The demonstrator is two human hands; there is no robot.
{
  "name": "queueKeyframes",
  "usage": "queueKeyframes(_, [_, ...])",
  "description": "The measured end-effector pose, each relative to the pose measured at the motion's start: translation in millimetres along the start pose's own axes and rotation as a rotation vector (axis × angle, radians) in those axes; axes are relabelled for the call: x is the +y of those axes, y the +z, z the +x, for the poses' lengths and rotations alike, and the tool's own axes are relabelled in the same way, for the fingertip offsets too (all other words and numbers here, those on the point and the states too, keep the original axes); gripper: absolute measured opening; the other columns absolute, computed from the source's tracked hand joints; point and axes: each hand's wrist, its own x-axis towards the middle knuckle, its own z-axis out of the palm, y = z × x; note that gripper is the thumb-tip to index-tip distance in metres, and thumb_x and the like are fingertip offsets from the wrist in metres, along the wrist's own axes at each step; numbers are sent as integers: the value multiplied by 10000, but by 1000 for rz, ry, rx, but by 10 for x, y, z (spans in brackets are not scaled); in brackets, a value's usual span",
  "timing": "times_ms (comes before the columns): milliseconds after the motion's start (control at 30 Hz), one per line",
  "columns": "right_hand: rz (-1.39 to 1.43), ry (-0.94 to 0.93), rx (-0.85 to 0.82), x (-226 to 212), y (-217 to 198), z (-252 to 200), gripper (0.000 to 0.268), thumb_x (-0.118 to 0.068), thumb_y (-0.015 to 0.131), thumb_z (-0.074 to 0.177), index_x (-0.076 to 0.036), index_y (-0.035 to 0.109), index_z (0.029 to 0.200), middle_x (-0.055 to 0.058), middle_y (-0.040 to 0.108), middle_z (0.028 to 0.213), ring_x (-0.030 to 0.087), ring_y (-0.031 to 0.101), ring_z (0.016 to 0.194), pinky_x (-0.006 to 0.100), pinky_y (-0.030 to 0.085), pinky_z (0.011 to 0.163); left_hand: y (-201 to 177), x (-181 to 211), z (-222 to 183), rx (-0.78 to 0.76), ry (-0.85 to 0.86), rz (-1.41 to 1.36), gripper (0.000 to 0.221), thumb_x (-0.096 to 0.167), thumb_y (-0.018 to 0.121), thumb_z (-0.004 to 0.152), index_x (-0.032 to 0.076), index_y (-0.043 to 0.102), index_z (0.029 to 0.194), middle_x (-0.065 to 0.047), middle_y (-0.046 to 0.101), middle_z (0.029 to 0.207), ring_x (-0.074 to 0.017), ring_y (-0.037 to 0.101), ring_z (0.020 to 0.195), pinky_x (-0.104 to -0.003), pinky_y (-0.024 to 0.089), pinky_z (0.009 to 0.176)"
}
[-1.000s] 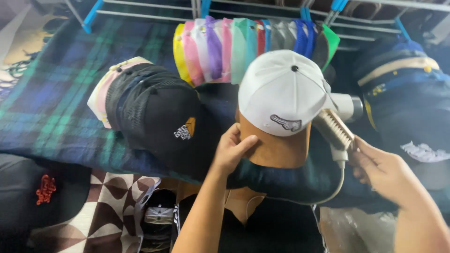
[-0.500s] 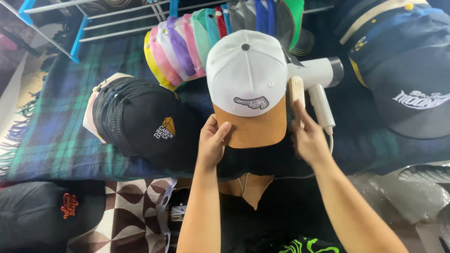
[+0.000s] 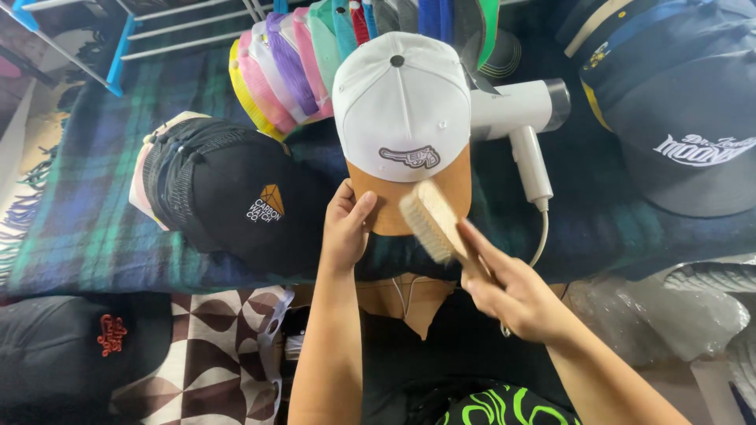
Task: Cleaning and reshaping a baseball cap using a hair dryer and a brush on a wooden head form
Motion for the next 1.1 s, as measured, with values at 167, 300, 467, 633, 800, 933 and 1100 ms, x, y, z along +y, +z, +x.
queueKeyframes(167, [-153,-7,345,65,-280,161,773,95,523,895,-104,334,1618,127,602,734,159,588,502,224,505,378,8,-18,-32,-13,-6,-36,154,117,698,966,55,566,1015,-57,631,768,-101,624,598,-198,516,483])
queueKeyframes(300, [-637,-52,65,118,23,47,767,-96,637,854,2,386,1572,288,406,1579,381,428,1408,491,418,1067,-27,-26,21,-51,12,-22,140,116,686,981,74,566,1038,-18,598,764,-38,536,526,-124,399,420])
queueKeyframes(467, [-544,-71,233,98,-206,64,726,-28,584,913,-125,357,1596,155,516,1171,258,521,894,349,471,672,-205,-217,33,-52,19,-17,132,126,674,991,65,571,1047,-12,610,785,-31,523,533,-124,381,409])
queueKeyframes(633, [-866,-25,163,-63,194,92,850,-76,616,819,78,276,1582,378,352,1566,521,580,1182,570,514,884,-163,-147,30,-51,37,-48,141,110,694,978,64,576,1042,-24,630,791,-36,531,534,-119,386,403])
queueKeyframes(800, [-725,50,-154,-40,304,149,661,-146,601,935,-26,385,1548,209,399,1609,236,381,1498,330,261,1227,-224,-182,4,-128,5,-108,143,160,674,1009,81,572,1071,-40,693,1030,-72,640,908,-222,505,811])
queueKeyframes(933, [-913,349,82,17,-593,246,689,-150,678,888,-263,499,1543,-30,703,1337,25,618,1034,199,465,956,-264,-206,-3,-68,-101,-9,251,286,721,957,133,571,1089,7,655,867,-26,451,572,-188,263,452])
queueKeyframes(1100, [-1624,-52,179,-149,-1537,42,536,-106,711,1087,-168,661,1617,53,544,838,268,516,698,387,448,653,-179,-106,-13,-91,-93,-52,248,265,734,951,141,555,1070,10,681,891,-11,479,568,-165,289,453])
